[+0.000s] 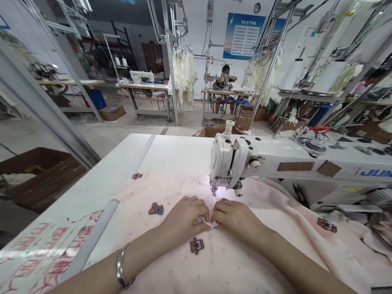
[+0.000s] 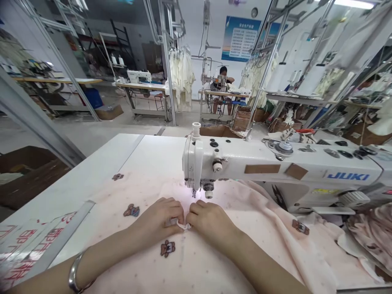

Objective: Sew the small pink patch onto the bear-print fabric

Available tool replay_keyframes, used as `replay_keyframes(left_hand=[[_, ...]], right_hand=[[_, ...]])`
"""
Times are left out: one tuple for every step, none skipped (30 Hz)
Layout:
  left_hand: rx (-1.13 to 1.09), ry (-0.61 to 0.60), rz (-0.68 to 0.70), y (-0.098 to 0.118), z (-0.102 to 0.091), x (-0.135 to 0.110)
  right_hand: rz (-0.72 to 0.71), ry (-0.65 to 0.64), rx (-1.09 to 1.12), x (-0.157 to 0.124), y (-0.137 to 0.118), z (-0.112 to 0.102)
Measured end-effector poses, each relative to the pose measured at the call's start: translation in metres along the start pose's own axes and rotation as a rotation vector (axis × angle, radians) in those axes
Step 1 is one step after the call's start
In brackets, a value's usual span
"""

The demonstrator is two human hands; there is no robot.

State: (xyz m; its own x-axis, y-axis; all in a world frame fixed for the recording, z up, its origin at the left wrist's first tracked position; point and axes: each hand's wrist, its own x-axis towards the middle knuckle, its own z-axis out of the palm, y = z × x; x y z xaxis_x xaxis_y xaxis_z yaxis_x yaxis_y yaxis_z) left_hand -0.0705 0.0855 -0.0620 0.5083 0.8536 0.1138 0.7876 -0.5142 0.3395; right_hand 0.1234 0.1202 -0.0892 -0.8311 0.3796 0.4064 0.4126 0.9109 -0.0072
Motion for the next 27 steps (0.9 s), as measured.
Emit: replay_keyframes(left_hand=[[0.067,0.034,0.049,0.0,0.002,0.0],[0.134,0.067,0.094,-0.001,0.004,-0.001],[0.192,0.097,0.131,-0.001,0.006,-0.002],[0.235,0.119,0.159,-0.002,0.009,-0.003],[0.263,0.132,0.177,-0.002,0.011,-0.004],[0.277,0.139,0.191,-0.003,0.012,-0.005],[0.29,0.144,0.206,-0.003,0.014,-0.006],[0.296,0.151,0.217,-0.003,0.015,-0.007],[0.296,0.161,0.223,-0.003,0.015,-0.007],[0.296,0.174,0.23,-0.003,0.015,-0.007],[0.301,0.189,0.238,-0.003,0.015,-0.007],[0.317,0.212,0.253,-0.002,0.015,-0.007],[0.343,0.232,0.274,-0.002,0.015,-0.007],[0.377,0.247,0.301,-0.001,0.015,-0.007],[0.414,0.26,0.331,0.0,0.015,-0.008],[0.444,0.265,0.362,0.001,0.016,-0.009],[0.464,0.264,0.388,0.002,0.017,-0.012],[0.472,0.252,0.4,0.003,0.018,-0.015],[0.475,0.231,0.395,0.004,0.02,-0.018],[0.48,0.22,0.381,0.005,0.022,-0.022],[0.491,0.207,0.359,0.006,0.023,-0.026],[0.505,0.206,0.336,0.006,0.025,-0.029],[0.523,0.216,0.318,0.007,0.027,-0.032],[0.537,0.223,0.311,0.007,0.028,-0.035],[0.546,0.227,0.308,0.007,0.028,-0.036],[0.543,0.225,0.304,0.007,0.027,-0.037],[0.527,0.221,0.299,0.006,0.026,-0.036]], right_hand=[[-0.028,0.017,-0.05,0.0,0.001,0.002],[-0.042,0.037,-0.085,-0.001,0.001,0.004],[-0.045,0.054,-0.105,-0.001,0.001,0.006],[-0.044,0.067,-0.115,-0.002,0.0,0.008],[-0.043,0.076,-0.126,-0.003,-0.001,0.008],[-0.045,0.082,-0.131,-0.003,-0.002,0.008],[-0.051,0.082,-0.132,-0.004,-0.004,0.007],[-0.062,0.087,-0.141,-0.003,-0.005,0.006],[-0.076,0.101,-0.159,-0.003,-0.007,0.005],[-0.088,0.123,-0.184,-0.002,-0.008,0.004],[-0.095,0.151,-0.214,-0.001,-0.009,0.004],[-0.096,0.184,-0.244,-0.001,-0.01,0.004],[-0.091,0.216,-0.268,0.0,-0.011,0.006],[-0.081,0.243,-0.281,0.0,-0.011,0.007],[-0.074,0.262,-0.285,-0.001,-0.012,0.009],[-0.074,0.269,-0.281,-0.003,-0.013,0.01],[-0.08,0.257,-0.267,-0.005,-0.014,0.012],[-0.085,0.229,-0.244,-0.008,-0.015,0.012],[-0.09,0.194,-0.216,-0.011,-0.017,0.013],[-0.087,0.158,-0.19,-0.015,-0.018,0.013],[-0.076,0.132,-0.166,-0.018,-0.02,0.013],[-0.052,0.126,-0.145,-0.02,-0.023,0.013],[-0.019,0.144,-0.126,-0.022,-0.025,0.013],[0.017,0.169,-0.102,-0.024,-0.027,0.013],[0.056,0.198,-0.076,-0.024,-0.03,0.012],[0.092,0.224,-0.049,-0.024,-0.032,0.012],[0.115,0.242,-0.025,-0.024,-0.033,0.011]])
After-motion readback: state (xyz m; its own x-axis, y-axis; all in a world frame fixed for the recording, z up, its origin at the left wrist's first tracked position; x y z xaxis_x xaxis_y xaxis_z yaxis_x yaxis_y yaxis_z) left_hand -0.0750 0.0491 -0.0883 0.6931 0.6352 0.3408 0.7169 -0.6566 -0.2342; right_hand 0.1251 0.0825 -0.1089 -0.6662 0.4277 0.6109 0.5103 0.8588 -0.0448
